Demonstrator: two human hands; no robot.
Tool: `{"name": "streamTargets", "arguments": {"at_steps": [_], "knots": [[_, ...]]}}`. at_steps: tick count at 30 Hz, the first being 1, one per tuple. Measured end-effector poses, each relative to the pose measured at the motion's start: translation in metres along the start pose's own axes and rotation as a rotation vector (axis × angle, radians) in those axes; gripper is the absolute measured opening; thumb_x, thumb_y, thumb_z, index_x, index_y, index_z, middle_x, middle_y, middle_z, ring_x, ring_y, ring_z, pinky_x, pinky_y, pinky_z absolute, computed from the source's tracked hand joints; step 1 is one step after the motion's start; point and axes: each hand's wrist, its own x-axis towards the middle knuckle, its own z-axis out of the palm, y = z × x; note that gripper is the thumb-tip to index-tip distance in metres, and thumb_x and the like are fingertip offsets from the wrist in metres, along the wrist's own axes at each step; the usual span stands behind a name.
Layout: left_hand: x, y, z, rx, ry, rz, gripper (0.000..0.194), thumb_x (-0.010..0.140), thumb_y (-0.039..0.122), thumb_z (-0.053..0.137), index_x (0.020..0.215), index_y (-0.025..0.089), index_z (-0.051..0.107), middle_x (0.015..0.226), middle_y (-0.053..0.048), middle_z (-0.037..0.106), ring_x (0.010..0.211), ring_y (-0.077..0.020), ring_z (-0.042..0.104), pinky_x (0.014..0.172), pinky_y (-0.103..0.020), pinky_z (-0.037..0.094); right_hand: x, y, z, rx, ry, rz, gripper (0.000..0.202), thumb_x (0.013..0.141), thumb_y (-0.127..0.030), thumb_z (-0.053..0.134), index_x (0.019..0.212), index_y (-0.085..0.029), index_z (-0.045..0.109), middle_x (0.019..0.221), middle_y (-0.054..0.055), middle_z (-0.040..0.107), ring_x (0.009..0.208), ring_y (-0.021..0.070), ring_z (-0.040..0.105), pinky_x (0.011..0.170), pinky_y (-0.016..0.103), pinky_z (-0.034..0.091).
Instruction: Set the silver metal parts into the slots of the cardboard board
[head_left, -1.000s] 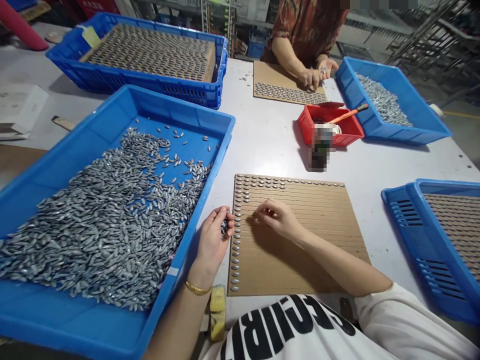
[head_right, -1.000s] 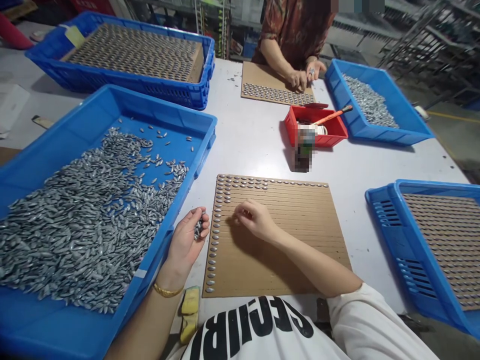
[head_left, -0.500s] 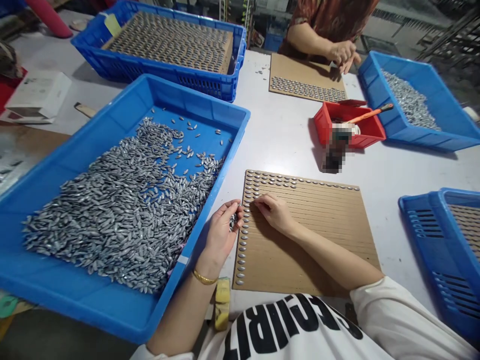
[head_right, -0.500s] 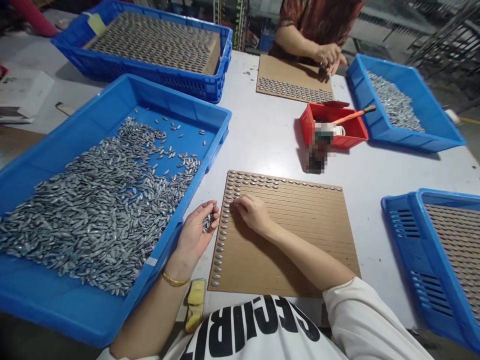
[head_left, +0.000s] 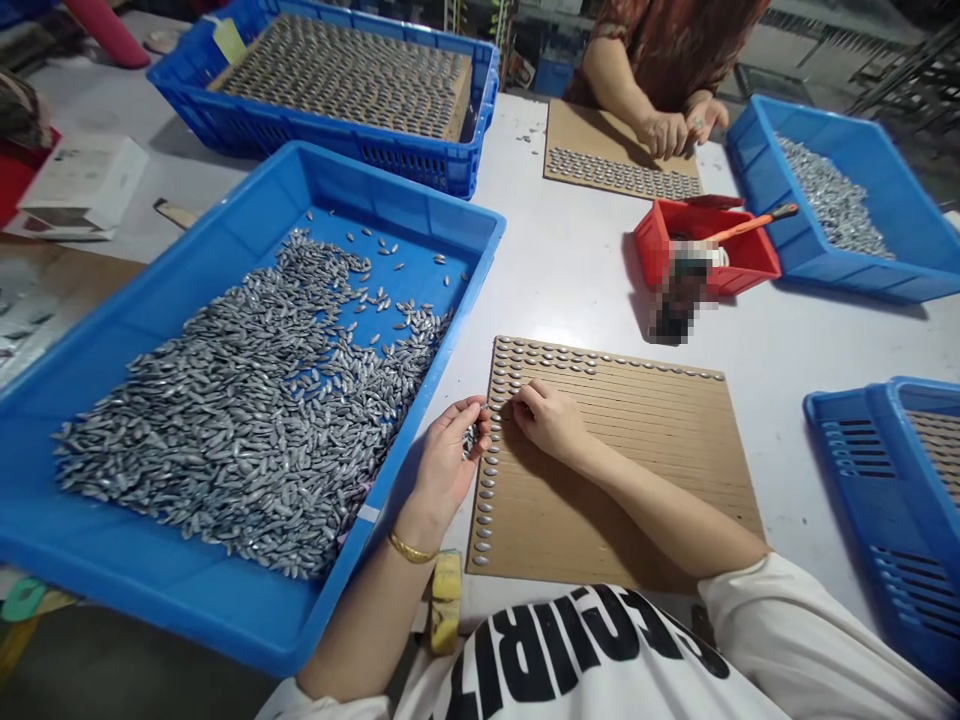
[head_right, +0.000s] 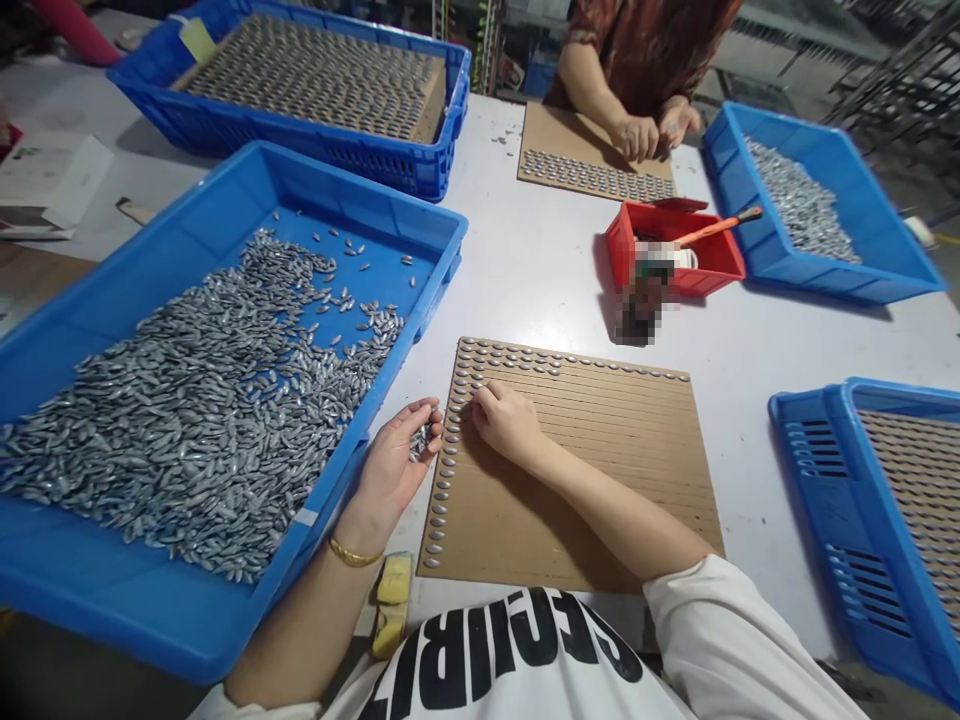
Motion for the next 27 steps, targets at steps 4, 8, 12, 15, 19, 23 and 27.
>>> {"name": "streamTargets", "arguments": {"at_steps": [4, 8, 12, 15, 19, 23, 27], "knots": [[-0.001, 0.000, 0.000, 0.005, -0.008, -0.002, 0.022, 0.068, 0.022, 0.074, 0.088, 0.014, 0.068, 0.076, -0.002, 0.060, 0.065, -0.0078, 0.053, 0.052, -0.016, 0.038, 0.004, -0.004, -0.004, 0.020, -0.046, 0.068, 0.013, 0.087, -0.022, 0.050, 0.084, -0.020, 0.062, 0.083, 0.003, 0.062, 0.064, 0.0134, 0.052, 0.053, 0.024, 0.027], [-0.001, -0.001, 0.000, 0.001, -0.013, -0.006, 0.022, 0.068, 0.022, 0.075, 0.088, 0.015, 0.068, 0.076, -0.002, 0.060, 0.066, -0.0078, 0.053, 0.052, -0.016, 0.038, 0.006, -0.005, -0.008, 0.067, -0.080, 0.121, 0.008, 0.085, -0.022, 0.053, 0.086, -0.021, 0.062, 0.086, 0.002, 0.063, 0.067, 0.0145, 0.054, 0.055, 0.024, 0.030], [0.000, -0.001, -0.002, -0.009, -0.017, -0.002, 0.023, 0.069, 0.022, 0.074, 0.089, 0.015, 0.068, 0.077, -0.002, 0.060, 0.068, -0.0086, 0.054, 0.052, -0.017, 0.038, 0.006, -0.004, -0.012, 0.125, -0.109, 0.118, 0.010, 0.086, -0.022, 0.052, 0.087, -0.021, 0.063, 0.087, 0.003, 0.063, 0.072, 0.0153, 0.056, 0.060, 0.024, 0.033], [0.000, -0.001, -0.002, -0.006, -0.023, -0.003, 0.024, 0.068, 0.022, 0.074, 0.090, 0.015, 0.068, 0.077, -0.002, 0.061, 0.068, -0.0085, 0.055, 0.053, -0.017, 0.039, 0.006, -0.004, -0.013, 0.101, -0.128, 0.142, 0.014, 0.088, -0.023, 0.050, 0.087, -0.020, 0.064, 0.087, 0.004, 0.063, 0.071, 0.0155, 0.055, 0.060, 0.024, 0.033], [-0.001, 0.000, -0.002, 0.010, -0.021, -0.016, 0.022, 0.070, 0.020, 0.072, 0.091, 0.015, 0.069, 0.076, -0.002, 0.061, 0.067, -0.0083, 0.055, 0.055, -0.017, 0.040, 0.007, -0.005, -0.014, 0.081, -0.145, 0.138, 0.014, 0.088, -0.022, 0.050, 0.087, -0.019, 0.064, 0.088, 0.004, 0.064, 0.072, 0.0156, 0.055, 0.061, 0.024, 0.033], [-0.001, -0.001, -0.002, 0.023, -0.015, -0.018, 0.023, 0.070, 0.018, 0.071, 0.093, 0.015, 0.070, 0.080, -0.003, 0.063, 0.073, -0.0093, 0.057, 0.060, -0.017, 0.044, 0.006, -0.005, -0.013, 0.068, -0.132, 0.125, 0.015, 0.088, -0.023, 0.049, 0.087, -0.020, 0.064, 0.087, 0.004, 0.063, 0.071, 0.0154, 0.055, 0.060, 0.024, 0.032], [0.001, -0.003, -0.002, 0.033, -0.018, -0.002, 0.022, 0.069, 0.016, 0.071, 0.091, 0.014, 0.071, 0.083, -0.004, 0.064, 0.072, -0.0092, 0.058, 0.063, -0.018, 0.046, 0.005, -0.004, -0.009, 0.059, -0.104, 0.106, 0.018, 0.091, -0.027, 0.048, 0.090, -0.021, 0.064, 0.088, 0.004, 0.063, 0.070, 0.0148, 0.055, 0.057, 0.024, 0.029]]}}
